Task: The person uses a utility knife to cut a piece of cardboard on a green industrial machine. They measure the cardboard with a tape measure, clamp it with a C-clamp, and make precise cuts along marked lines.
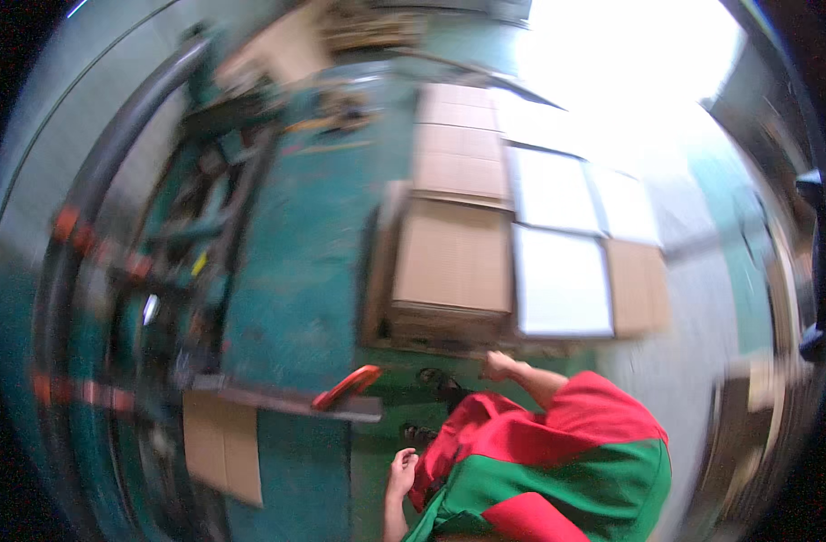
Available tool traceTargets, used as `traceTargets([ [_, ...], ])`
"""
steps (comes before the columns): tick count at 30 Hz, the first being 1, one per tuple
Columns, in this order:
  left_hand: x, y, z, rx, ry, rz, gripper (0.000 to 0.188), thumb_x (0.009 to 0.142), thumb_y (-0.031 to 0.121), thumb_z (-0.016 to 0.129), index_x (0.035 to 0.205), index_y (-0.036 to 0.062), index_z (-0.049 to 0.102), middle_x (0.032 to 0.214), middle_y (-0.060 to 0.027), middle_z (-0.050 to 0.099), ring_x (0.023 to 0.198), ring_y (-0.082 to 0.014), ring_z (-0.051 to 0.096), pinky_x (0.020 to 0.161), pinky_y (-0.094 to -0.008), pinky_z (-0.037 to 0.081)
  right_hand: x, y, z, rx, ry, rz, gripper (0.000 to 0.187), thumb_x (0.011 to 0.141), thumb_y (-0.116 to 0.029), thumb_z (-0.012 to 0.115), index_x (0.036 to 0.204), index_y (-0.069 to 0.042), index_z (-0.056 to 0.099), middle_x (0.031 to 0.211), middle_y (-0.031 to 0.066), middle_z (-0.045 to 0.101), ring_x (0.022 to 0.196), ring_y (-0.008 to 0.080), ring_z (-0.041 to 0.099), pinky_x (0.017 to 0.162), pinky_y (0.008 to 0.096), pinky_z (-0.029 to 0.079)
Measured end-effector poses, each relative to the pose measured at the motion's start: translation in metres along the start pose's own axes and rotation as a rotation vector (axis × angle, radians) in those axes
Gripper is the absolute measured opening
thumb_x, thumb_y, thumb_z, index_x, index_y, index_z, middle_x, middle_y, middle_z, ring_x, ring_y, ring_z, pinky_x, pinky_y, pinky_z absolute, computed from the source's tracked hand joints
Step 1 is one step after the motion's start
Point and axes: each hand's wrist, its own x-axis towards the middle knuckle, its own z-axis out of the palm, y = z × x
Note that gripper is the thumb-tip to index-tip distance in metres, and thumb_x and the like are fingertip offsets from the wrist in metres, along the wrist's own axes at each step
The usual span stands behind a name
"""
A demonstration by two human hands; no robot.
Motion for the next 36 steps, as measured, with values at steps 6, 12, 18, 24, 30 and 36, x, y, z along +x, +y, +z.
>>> traceTargets([
  [6, -0.005, 0.127, 0.019, 0.17, -0.445, 0.179, 0.025, 0.103, 0.012, 0.059, 0.124, -0.0016, 0.062, 0.11, -0.0095, 0.072, 0.102, -0.0164, 0.067, 0.094, -0.0306, 0.052, -0.152, -0.003, 0.015, 0.526, 0.353, 0.257, 0.043, 0.089, -0.042, 0.071, 0.082, 0.0, 0.071, 0.077, 0.0208, 0.071, 0.072, 0.033, 0.07, 0.069, 0.0464, 0.055],
  [12, 0.062, 0.264, 0.036, 0.254, -0.559, 0.303, 0.023, 0.103, 0.013, 0.059, 0.122, -0.0003, 0.063, 0.106, -0.0085, 0.072, 0.099, -0.0152, 0.067, 0.091, -0.0304, 0.053, -0.171, -0.05, -0.009, 0.822, 0.619, 0.141, 0.029, 0.092, -0.027, 0.072, 0.109, -0.004, 0.068, 0.097, 0.0141, 0.076, 0.084, 0.0276, 0.073, 0.08, 0.0401, 0.058],
  [18, 0.168, 0.409, 0.046, 0.384, -0.402, 0.48, 0.026, 0.103, 0.014, 0.06, 0.125, -0.0005, 0.062, 0.109, -0.0119, 0.073, 0.105, -0.0193, 0.07, 0.092, -0.0328, 0.054, -0.007, -0.055, -0.124, 0.414, 0.894, -0.065, 0.032, 0.091, -0.025, 0.072, 0.117, -0.008, 0.064, 0.119, 0.0183, 0.063, 0.112, 0.0384, 0.06, 0.098, 0.0479, 0.05],
  [24, 0.323, 0.497, 0.03, 0.53, -0.174, 0.607, 0.035, 0.099, 0.02, 0.066, 0.13, 0.0035, 0.06, 0.118, -0.011, 0.068, 0.111, -0.0224, 0.066, 0.092, -0.0364, 0.054, 0.146, -0.021, -0.191, -0.011, 0.789, -0.079, 0.061, 0.085, -0.027, 0.076, 0.138, -0.007, 0.051, 0.145, 0.0211, 0.044, 0.138, 0.0431, 0.039, 0.118, 0.055, 0.029],
  [30, 0.525, 0.555, -0.001, 0.848, 0.332, 0.687, 0.031, 0.091, 0.018, 0.071, 0.119, 0.0063, 0.063, 0.119, -0.0157, 0.064, 0.114, -0.0345, 0.061, 0.1, -0.0437, 0.048, 0.152, -0.004, -0.169, -0.071, 0.781, -0.128, 0.068, 0.081, -0.03, 0.076, 0.141, -0.009, 0.05, 0.146, 0.0202, 0.044, 0.14, 0.0411, 0.038, 0.12, 0.0579, 0.026],
  [36, 0.691, 0.599, -0.004, 1.018, 0.49, 0.591, 0.044, 0.093, 0.026, 0.064, 0.134, 0.0111, 0.057, 0.148, -0.0174, 0.045, 0.134, -0.0411, 0.046, 0.111, -0.0515, 0.04, 0.158, -0.002, -0.17, -0.063, 0.761, -0.116, 0.067, 0.08, -0.032, 0.077, 0.139, -0.013, 0.051, 0.145, 0.0186, 0.045, 0.138, 0.0387, 0.041, 0.118, 0.0592, 0.028],
])
